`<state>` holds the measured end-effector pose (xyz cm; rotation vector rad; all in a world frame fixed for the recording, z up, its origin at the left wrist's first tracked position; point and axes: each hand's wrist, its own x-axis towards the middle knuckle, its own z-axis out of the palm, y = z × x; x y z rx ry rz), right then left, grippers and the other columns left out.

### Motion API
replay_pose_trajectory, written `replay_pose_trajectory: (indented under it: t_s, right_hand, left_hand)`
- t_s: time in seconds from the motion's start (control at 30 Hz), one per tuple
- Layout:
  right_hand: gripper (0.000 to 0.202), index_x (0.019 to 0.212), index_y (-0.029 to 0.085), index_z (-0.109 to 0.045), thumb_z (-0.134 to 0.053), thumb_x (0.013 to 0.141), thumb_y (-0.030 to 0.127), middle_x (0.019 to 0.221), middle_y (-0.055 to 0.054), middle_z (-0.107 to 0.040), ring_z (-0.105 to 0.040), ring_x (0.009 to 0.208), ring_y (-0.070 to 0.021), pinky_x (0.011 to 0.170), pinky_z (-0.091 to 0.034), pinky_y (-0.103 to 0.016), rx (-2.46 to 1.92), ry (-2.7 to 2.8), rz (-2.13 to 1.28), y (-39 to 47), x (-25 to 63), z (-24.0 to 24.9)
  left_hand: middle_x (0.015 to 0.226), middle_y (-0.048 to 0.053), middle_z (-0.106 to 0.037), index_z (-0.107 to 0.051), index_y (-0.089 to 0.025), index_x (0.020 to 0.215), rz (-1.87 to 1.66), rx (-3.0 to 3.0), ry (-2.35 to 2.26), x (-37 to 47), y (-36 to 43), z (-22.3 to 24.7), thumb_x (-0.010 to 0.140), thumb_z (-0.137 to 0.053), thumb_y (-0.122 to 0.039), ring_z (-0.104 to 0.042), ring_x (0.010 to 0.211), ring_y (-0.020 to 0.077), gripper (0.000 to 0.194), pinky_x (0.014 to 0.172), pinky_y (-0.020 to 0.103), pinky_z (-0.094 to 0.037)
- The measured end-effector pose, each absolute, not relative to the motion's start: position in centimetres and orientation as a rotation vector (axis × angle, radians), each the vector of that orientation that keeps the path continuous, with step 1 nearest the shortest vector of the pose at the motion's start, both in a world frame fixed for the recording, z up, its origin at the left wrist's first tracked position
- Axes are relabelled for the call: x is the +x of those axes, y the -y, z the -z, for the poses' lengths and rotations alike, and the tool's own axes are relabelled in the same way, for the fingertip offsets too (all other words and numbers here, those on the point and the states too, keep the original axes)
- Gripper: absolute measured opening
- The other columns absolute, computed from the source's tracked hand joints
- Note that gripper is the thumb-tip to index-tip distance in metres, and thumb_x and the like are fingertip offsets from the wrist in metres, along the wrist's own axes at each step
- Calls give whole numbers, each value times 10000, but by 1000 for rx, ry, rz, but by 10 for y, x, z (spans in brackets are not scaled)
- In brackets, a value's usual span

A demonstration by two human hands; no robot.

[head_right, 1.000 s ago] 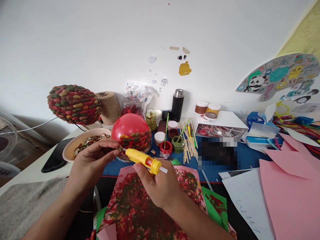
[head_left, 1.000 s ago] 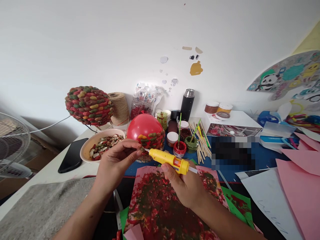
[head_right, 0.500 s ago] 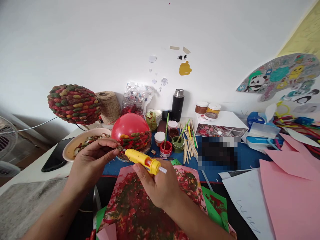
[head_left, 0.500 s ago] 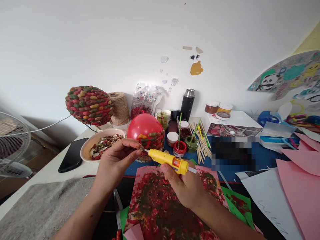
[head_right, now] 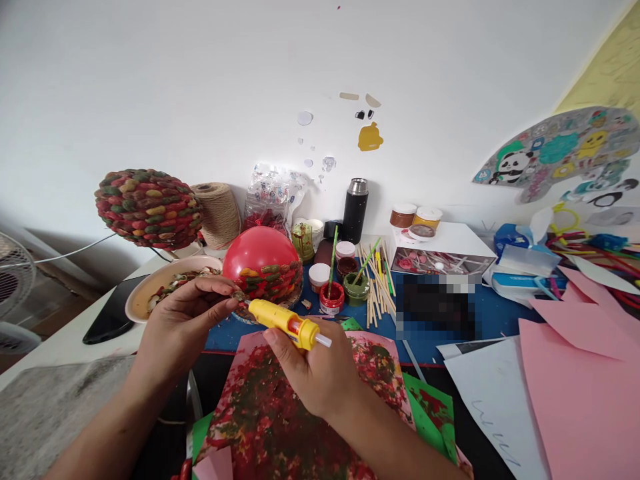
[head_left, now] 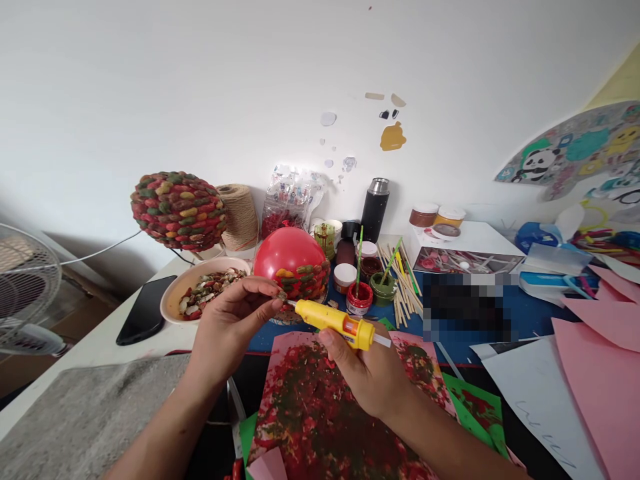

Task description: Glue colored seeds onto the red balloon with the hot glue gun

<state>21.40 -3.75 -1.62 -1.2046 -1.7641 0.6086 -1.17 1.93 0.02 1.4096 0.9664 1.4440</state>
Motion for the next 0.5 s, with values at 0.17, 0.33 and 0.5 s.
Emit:
replay_pose_trajectory:
  t_s: [0.17, 0.33, 0.5]
  right_hand:
    - [628, 691, 240, -540, -424, 1137, 667, 561, 20, -507, -503, 485, -146, 484, -373, -267, -1205, 1750, -639, 38, 213, 17]
    - [600, 687, 241, -538, -451, 1135, 631, 561, 18, -518, -502, 486, -145, 483, -367, -262, -1189, 1763, -660, 38, 212, 17]
    - [593, 698, 244, -588, -464, 1137, 623, 572, 9, -555, -524, 502, -159, 503, -401, -271, -1152, 1777, -662, 38, 213, 20]
  left_hand:
    - [908, 24, -789, -830, -219, 901, -1446, 1416, -978, -11, -20, 0, 788, -984, -302, -748, 825, 166, 208, 749, 241, -657]
    - [910, 34, -792, -822, -212, 899, -1474, 1412, -992, -13, -21, 1, 786, -973, -308, -755, 819, 181, 211, 741, 265, -665]
    - [943, -1, -811, -803, -257, 894, -1780, 1267, -1073, -34, -31, -11, 745, -978, -279, -762, 857, 190, 232, 773, 285, -661]
